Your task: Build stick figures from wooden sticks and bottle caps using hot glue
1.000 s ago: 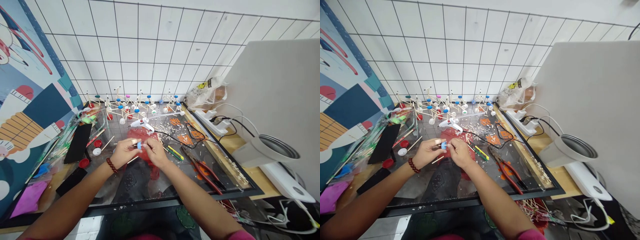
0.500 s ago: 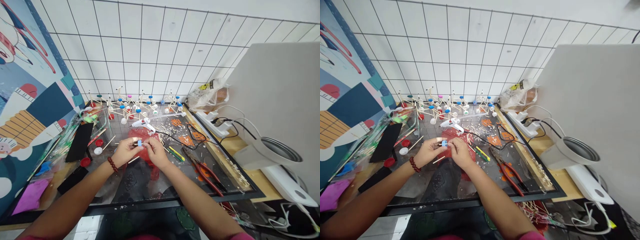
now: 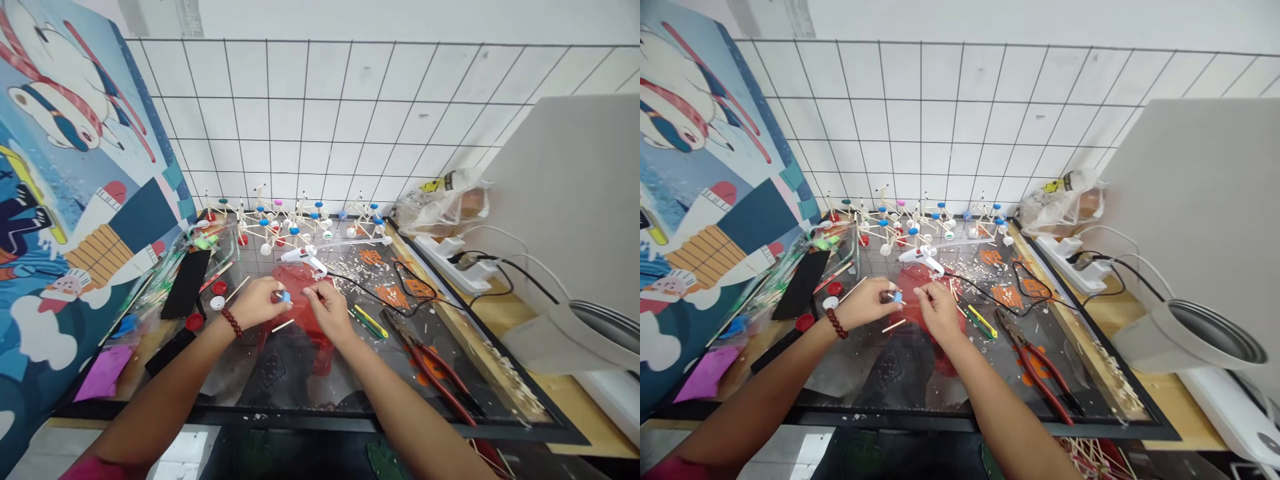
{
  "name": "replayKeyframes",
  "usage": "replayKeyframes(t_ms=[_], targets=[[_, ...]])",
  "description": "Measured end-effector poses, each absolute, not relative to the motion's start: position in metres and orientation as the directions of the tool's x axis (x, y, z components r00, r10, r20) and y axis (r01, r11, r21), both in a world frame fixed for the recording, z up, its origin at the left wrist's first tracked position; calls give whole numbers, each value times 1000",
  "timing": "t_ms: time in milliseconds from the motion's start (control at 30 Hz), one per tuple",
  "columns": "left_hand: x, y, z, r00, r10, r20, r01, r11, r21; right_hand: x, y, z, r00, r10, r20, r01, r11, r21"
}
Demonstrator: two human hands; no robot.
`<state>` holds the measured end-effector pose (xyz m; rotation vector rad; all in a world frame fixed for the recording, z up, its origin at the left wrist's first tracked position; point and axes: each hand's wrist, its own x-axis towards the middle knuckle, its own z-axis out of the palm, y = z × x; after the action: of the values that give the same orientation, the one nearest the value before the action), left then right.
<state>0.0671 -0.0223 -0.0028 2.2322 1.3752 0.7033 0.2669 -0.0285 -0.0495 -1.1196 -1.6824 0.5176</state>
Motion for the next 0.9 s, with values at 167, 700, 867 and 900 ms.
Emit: replayKeyframes(t_ms=[167, 700, 867, 900], targets=[[42, -17, 12, 409, 905, 115, 623, -369, 690, 268, -27, -52, -56, 883, 466, 438, 441, -783], [11, -15, 21, 381, 923, 58, 565, -282, 775, 267, -27, -53, 28, 875, 483, 414, 429, -803], [19, -16, 27, 351, 937, 7, -284, 99, 954, 273, -5, -45, 238, 876, 420, 393, 308, -866], [22, -17, 28, 357, 934, 1, -369, 140, 919, 277, 4, -42, 256, 860, 441, 455, 295, -840]])
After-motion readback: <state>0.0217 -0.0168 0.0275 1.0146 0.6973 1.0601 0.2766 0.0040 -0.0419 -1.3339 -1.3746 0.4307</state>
